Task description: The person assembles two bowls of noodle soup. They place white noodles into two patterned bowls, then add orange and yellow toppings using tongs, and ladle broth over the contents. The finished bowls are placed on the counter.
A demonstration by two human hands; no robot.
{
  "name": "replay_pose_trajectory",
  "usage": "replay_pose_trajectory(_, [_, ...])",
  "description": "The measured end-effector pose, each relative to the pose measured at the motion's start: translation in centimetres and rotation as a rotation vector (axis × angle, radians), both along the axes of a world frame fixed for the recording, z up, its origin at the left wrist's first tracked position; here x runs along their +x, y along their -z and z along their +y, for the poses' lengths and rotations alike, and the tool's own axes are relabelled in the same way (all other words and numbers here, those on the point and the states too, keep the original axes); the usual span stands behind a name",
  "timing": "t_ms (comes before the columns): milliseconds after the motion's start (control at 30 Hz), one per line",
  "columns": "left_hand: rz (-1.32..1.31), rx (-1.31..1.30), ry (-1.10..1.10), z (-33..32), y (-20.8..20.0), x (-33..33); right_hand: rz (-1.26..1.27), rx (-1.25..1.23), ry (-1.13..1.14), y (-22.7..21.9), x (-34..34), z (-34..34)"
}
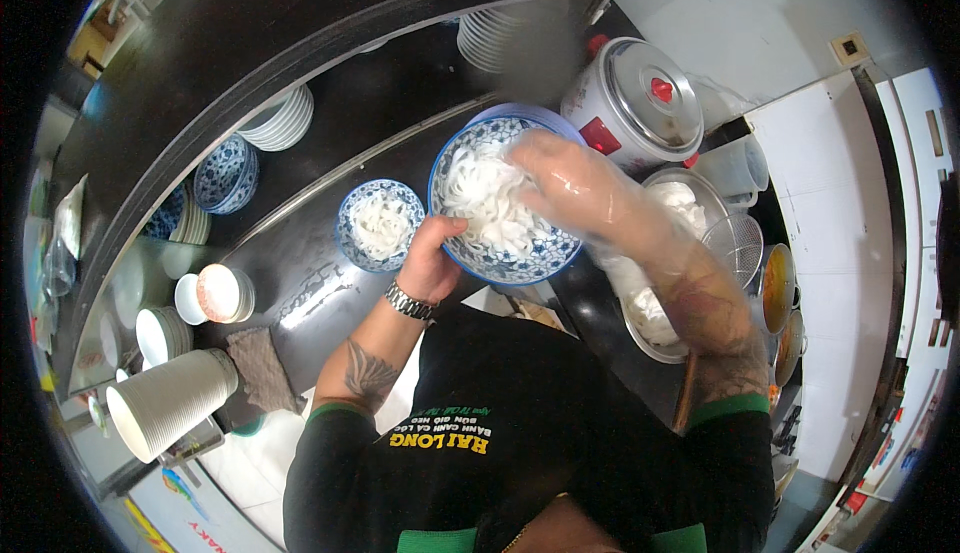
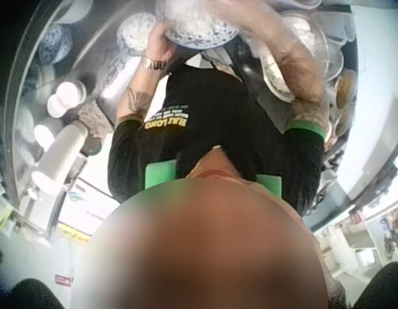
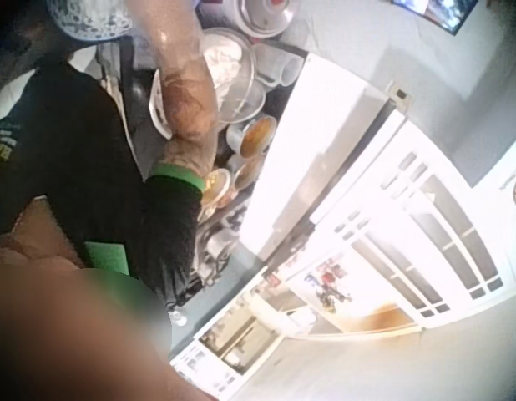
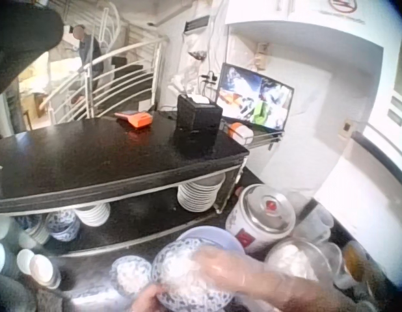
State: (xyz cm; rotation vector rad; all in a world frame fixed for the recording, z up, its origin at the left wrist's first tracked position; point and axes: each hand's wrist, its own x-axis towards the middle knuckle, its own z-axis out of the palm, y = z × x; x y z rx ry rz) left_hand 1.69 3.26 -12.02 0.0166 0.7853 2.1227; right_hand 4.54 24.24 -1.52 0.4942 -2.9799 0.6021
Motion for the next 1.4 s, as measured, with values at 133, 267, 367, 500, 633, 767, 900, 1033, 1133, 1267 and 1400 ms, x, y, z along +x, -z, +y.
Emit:
replay_pose_trajectory(133, [-0.008,0.041,-0.007,0.0,-0.6,0.2,-0.088,0.096,-0.024,-2.7,0.7,0.6])
replay_pose_trajectory(267, [0.094,-0.008,-0.006,0.4,-0.9,0.6,0.1,0.155,-0.097,-2.5,0.7,-0.9])
replay_pose_trajectory(367, [0.083,-0.014,0.001,0.6,-0.7,0.8,-0.035,0.267,-0.073,-1.9,1.2,-1.3])
replay_pose_trajectory(500, [-0.041,-0.005,0.009,0.1,-0.2,0.9,0.273,0.017,-0.028,-2.6,2.3,1.9])
replay_pose_trajectory(633, [-0.115,0.159,-0.025,-0.6,-0.1,1.6,0.529,-0.135,0.485,-0.8,3.5,5.4])
replay_pose_trajectory(767, [-0.193,0.29,-0.015,-1.2,-1.2,2.1,0.219,-0.315,0.344,7.8,4.6,3.2])
replay_pose_trajectory(900, [-0.208,0.341,0.092,-0.8,-2.4,1.6,-0.045,-0.478,0.132,13.9,6.3,-0.7])
replay_pose_trajectory(1033, [-0.183,0.326,0.071,-0.6,-3.1,1.7,0.049,-0.232,0.008,12.3,6.3,-1.7])
replay_pose_trajectory(1133, [-0.116,0.273,-0.038,-0.8,-3.1,1.6,0.002,-0.366,-0.082,9.4,6.3,-2.4])
replay_pose_trajectory(1267, [-0.084,0.229,-0.15,-1.1,-2.9,1.2,-0.008,-0.393,-0.079,7.2,6.5,-4.3])
replay_pose_trajectory(1400, [0.048,0.171,-0.312,-0.4,-2.2,1.0,-0.052,-0.285,-0.155,6.6,6.6,-4.6])
